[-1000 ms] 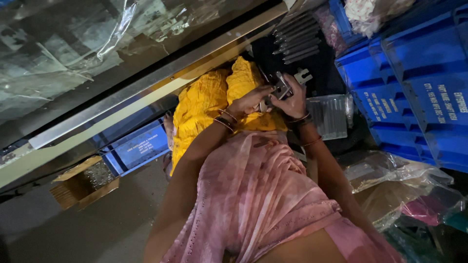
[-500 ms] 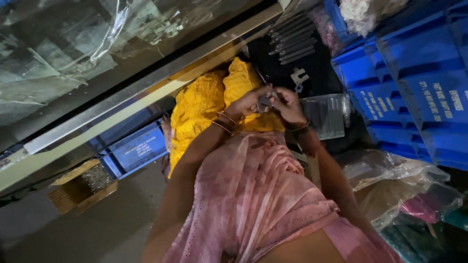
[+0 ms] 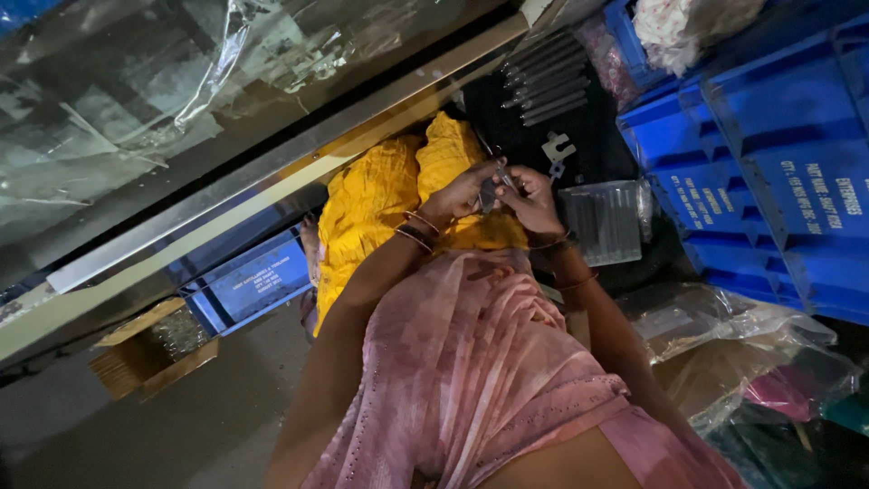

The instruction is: The person assembles small metal components by hand, picking up parts from a tray and inserting them into a machine. They wipe the machine surface with a yellow cloth and press buttons on the control panel. The person handles multiple metal pieces and places them into a blue crate.

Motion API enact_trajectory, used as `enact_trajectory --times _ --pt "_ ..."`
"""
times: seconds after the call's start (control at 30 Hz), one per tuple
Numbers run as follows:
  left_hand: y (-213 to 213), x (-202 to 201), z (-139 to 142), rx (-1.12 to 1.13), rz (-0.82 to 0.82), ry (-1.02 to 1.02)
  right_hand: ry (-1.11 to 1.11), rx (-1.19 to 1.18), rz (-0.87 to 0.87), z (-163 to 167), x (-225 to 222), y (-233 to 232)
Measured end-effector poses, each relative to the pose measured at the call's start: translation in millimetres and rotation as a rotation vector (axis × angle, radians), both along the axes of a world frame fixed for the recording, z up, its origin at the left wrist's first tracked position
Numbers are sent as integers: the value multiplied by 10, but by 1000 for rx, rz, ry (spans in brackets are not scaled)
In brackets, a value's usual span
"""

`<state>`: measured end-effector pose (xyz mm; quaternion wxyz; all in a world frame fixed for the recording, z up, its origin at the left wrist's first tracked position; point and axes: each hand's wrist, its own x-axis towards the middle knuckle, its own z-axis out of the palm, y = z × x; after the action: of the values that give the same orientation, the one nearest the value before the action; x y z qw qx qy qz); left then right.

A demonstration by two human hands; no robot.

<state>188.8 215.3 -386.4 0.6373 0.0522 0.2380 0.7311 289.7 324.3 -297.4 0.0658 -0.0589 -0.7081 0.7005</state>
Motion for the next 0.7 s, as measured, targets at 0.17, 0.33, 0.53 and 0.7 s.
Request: enact_trajectory --times 0.17,0.33,0.53,0.7 --pt "-1 -18 -11 17 19 121 -4 1 82 -21 13 135" --pt "-23 -42 3 -5 16 10 54 -128 -463 -79 -2 469" --pt "0 -21 81 -13 -58 -59 -43 576 -377 98 -7 1122" --pt "52 -32 63 58 -92 -97 -157 816 -360 -2 -59 872"
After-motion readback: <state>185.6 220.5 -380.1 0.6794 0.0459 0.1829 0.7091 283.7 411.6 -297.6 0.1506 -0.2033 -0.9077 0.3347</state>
